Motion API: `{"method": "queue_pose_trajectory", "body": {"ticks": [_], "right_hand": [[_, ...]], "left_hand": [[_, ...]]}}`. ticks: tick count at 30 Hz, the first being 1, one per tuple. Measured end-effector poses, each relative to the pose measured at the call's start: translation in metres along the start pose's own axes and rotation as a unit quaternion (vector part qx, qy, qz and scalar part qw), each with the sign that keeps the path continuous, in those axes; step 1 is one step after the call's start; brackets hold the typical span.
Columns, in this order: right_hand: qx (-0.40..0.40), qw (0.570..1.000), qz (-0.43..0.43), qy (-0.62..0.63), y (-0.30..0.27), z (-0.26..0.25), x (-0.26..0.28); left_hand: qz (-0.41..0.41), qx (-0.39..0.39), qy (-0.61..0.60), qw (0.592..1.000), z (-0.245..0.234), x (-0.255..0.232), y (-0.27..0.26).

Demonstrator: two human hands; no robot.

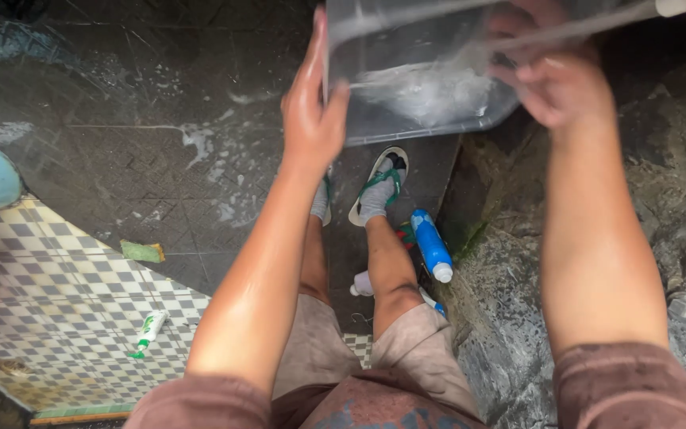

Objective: Washing a plastic container with water, a sponge, and a brush

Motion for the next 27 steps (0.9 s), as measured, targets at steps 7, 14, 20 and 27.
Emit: {"method": "queue_pose_trajectory", "body": {"ticks": [7, 14, 20, 27], "right_hand": [[-0.354, 0.933, 0.008, -0.063, -0.124, 0.010, 0.052], [-0.396, 0.900, 0.142, -0.115, -0.168, -0.006, 0.054], [-0.150, 0.941, 0.292, 0.084, -0.116, -0.004, -0.064], [0.105, 0.929, 0.137, 0.326, -0.010, 0.080, -0.067]], "left_hand": [[-0.322, 0.208, -0.021, 0.923, 0.143, 0.114, -0.025], [-0.514, 0.184, -0.481, 0.686, 0.143, 0.036, -0.057], [-0.535, 0.255, -0.302, 0.747, 0.065, -0.031, -0.032], [-0.347, 0.286, 0.054, 0.891, -0.009, -0.120, -0.007]]}}
Point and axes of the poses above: each hand's wrist, its own y-axis towards the middle knuckle, its own z-axis out of the palm, x = y × z, the point moved 9 cm from there along y, towards the middle knuckle, and after that the axes turned 15 degrees about z, right-handed, at the moved point
